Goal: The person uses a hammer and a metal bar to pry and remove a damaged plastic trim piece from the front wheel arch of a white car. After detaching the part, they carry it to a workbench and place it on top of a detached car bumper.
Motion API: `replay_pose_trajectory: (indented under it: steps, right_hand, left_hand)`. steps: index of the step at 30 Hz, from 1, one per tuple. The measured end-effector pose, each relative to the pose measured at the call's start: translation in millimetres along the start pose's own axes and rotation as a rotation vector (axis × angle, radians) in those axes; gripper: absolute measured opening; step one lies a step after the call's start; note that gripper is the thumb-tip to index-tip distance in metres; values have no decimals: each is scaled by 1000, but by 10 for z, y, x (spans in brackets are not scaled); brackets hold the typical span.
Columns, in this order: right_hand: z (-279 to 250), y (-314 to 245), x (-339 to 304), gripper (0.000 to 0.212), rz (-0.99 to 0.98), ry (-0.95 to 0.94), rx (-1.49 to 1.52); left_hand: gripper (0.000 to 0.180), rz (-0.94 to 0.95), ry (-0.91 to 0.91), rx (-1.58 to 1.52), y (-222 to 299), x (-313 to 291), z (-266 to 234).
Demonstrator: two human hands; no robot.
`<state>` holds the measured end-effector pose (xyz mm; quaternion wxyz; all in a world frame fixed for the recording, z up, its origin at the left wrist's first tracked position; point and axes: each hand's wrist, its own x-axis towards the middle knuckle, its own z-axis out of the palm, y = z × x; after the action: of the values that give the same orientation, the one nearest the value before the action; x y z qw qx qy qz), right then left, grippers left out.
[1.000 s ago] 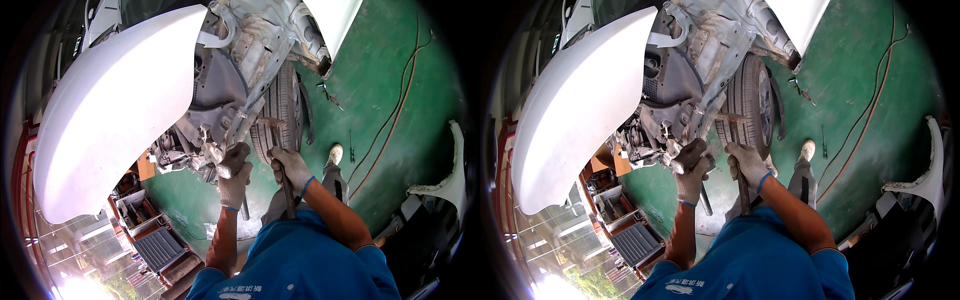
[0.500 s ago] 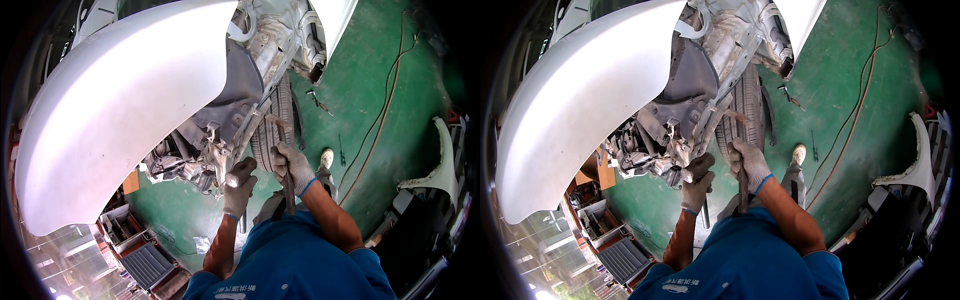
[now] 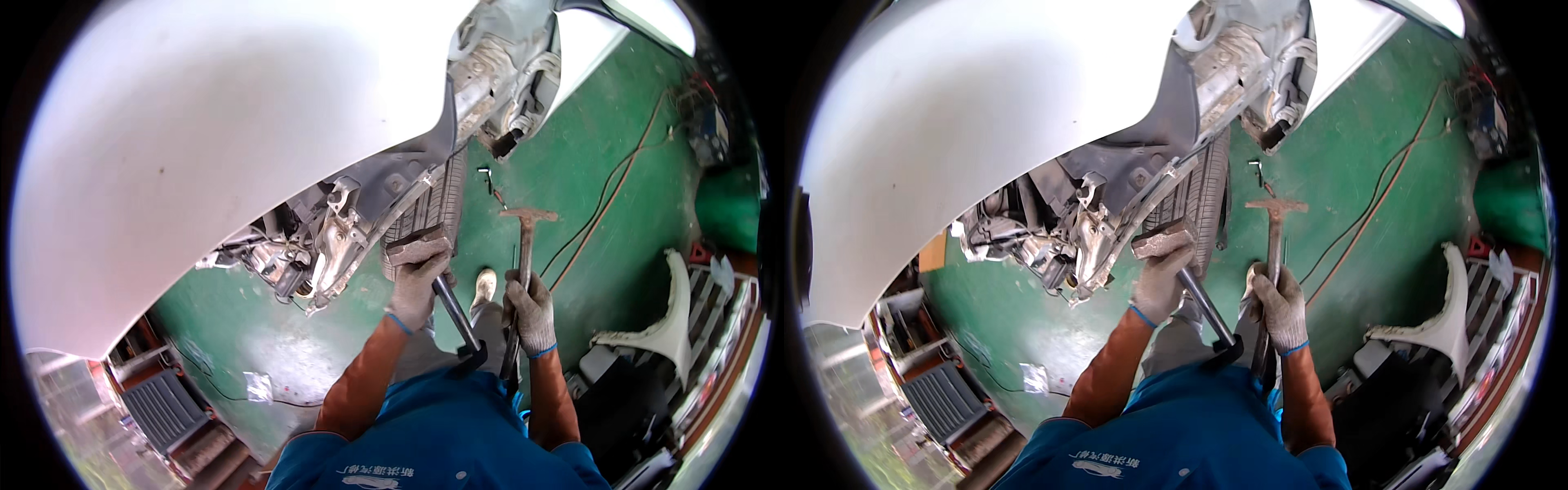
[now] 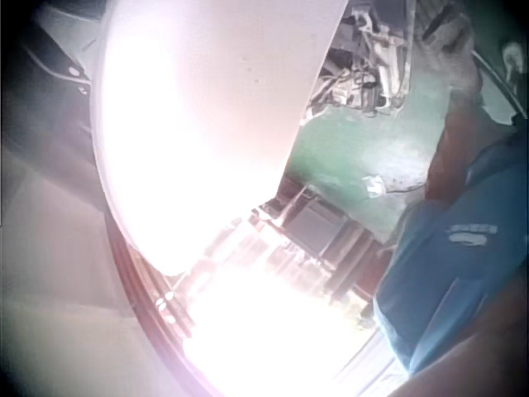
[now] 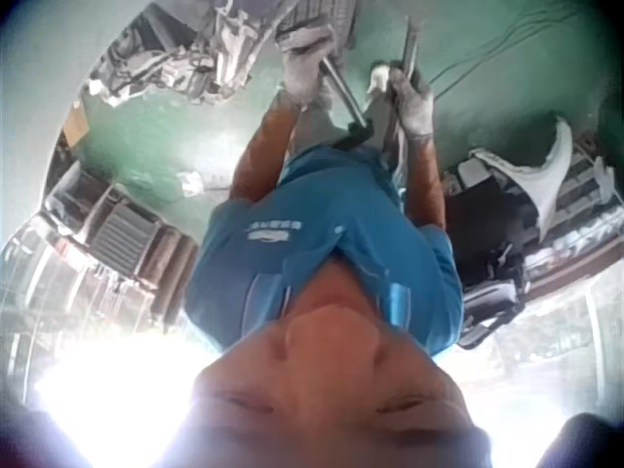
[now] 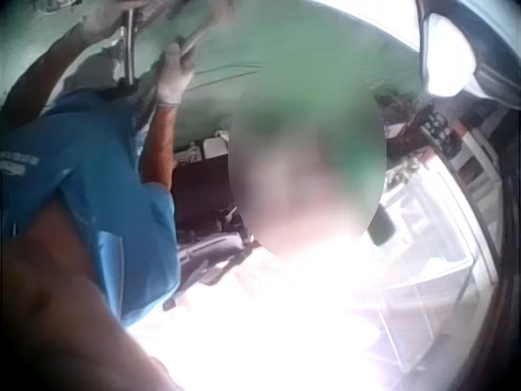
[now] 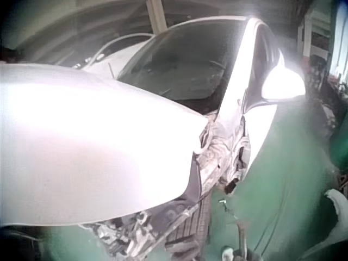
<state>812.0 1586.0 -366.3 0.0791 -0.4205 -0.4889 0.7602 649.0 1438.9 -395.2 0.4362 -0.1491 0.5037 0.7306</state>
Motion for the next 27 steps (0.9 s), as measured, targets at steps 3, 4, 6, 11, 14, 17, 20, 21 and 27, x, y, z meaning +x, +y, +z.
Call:
replay_pose_trajectory:
  steps: [3, 4, 6, 11, 14, 17, 20, 21, 27]
  right_hand:
    - [-171, -111, 95, 29, -123, 30, -209]
    - [-198, -150, 165, 28, -193, -9, -236]
    - [-230, -216, 263, 26, -303, -22, -293]
    - [-240, -333, 704, 29, -275, -156, -564]
    - [-161, -284, 962, 41, -508, -226, -639]
    - [-103, -214, 1131, 50, -553, -260, -700]
    - [-19, -109, 1276, 52, -609, -279, -653]
    - [8, -76, 1320, 52, -636, -291, -646]
    - [96, 55, 1446, 43, -716, -292, -648]
  left_hand:
    - [5, -90, 216, -35, -241, 185, 100]
    - [6, -62, 162, -114, -271, 256, 119]
    - [8, -138, 117, -302, -282, 388, 165]
    - [11, -16, -107, -473, -191, 648, 296]
    - [13, 14, -167, -494, -140, 775, 285]
    - [15, -12, -275, -489, -132, 891, 222]
    - [16, -2, -314, -460, -141, 968, 153]
    - [16, 4, -314, -434, -137, 990, 132]
    - [16, -12, -355, -386, -53, 1105, 58]
